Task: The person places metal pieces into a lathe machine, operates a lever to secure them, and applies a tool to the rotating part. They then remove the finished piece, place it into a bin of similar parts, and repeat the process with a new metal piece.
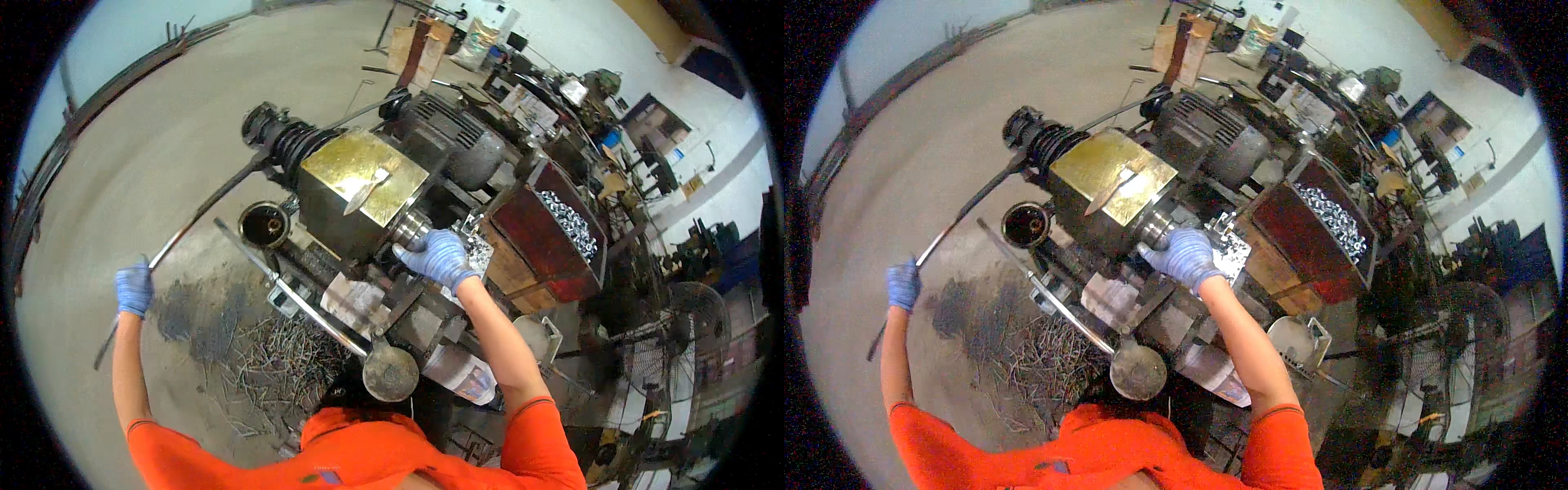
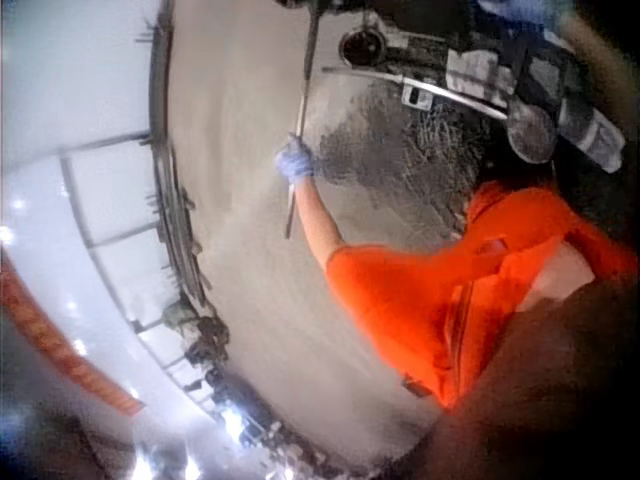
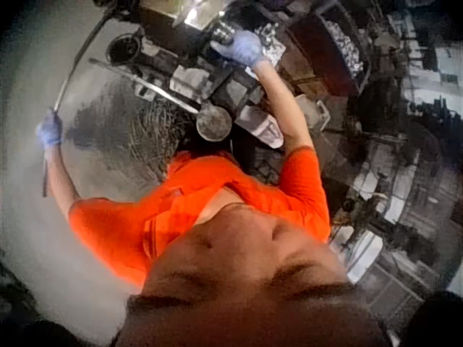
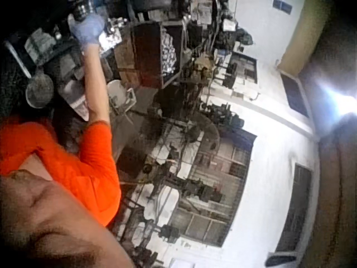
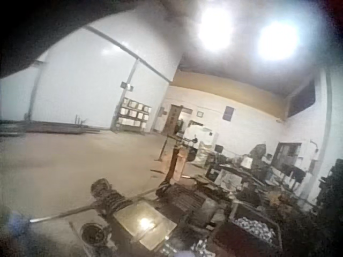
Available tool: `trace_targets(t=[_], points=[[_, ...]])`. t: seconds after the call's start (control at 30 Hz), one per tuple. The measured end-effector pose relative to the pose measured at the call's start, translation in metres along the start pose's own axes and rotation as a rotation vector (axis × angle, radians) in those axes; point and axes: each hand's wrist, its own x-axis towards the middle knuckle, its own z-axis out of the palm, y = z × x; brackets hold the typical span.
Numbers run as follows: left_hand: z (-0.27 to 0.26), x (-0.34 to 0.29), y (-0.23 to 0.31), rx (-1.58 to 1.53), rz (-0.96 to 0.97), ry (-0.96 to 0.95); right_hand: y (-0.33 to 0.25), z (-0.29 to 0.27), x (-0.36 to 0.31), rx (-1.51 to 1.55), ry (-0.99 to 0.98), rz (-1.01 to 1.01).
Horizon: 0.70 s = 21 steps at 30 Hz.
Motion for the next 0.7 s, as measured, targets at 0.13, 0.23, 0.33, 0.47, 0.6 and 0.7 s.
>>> trace_targets(t=[0.13,0.23,0.33,0.47,0.6,0.7], points=[[0.035,0.046,-0.042,0.141,-0.065,-0.097,-0.002,-0.002,-0.004,0.06,0.032,-0.007],[0.044,0.043,-0.039,0.126,-0.155,-0.08,0.004,0.005,0.0,0.035,0.084,0.01],[0.027,0.039,-0.01,0.033,-0.473,-0.034,0.0,0.0,0.001,0.021,-0.008,0.039],[-0.012,0.014,0.042,-0.043,-0.598,-0.117,0.009,-0.001,-0.014,-0.039,0.146,0.014],[-0.054,-0.008,0.077,-0.15,-0.577,-0.19,0.042,-0.005,-0.056,0.294,0.739,-0.12],[-0.058,-0.001,0.063,-0.166,-0.496,-0.316,0.061,-0.015,-0.103,0.398,0.778,-0.066]])
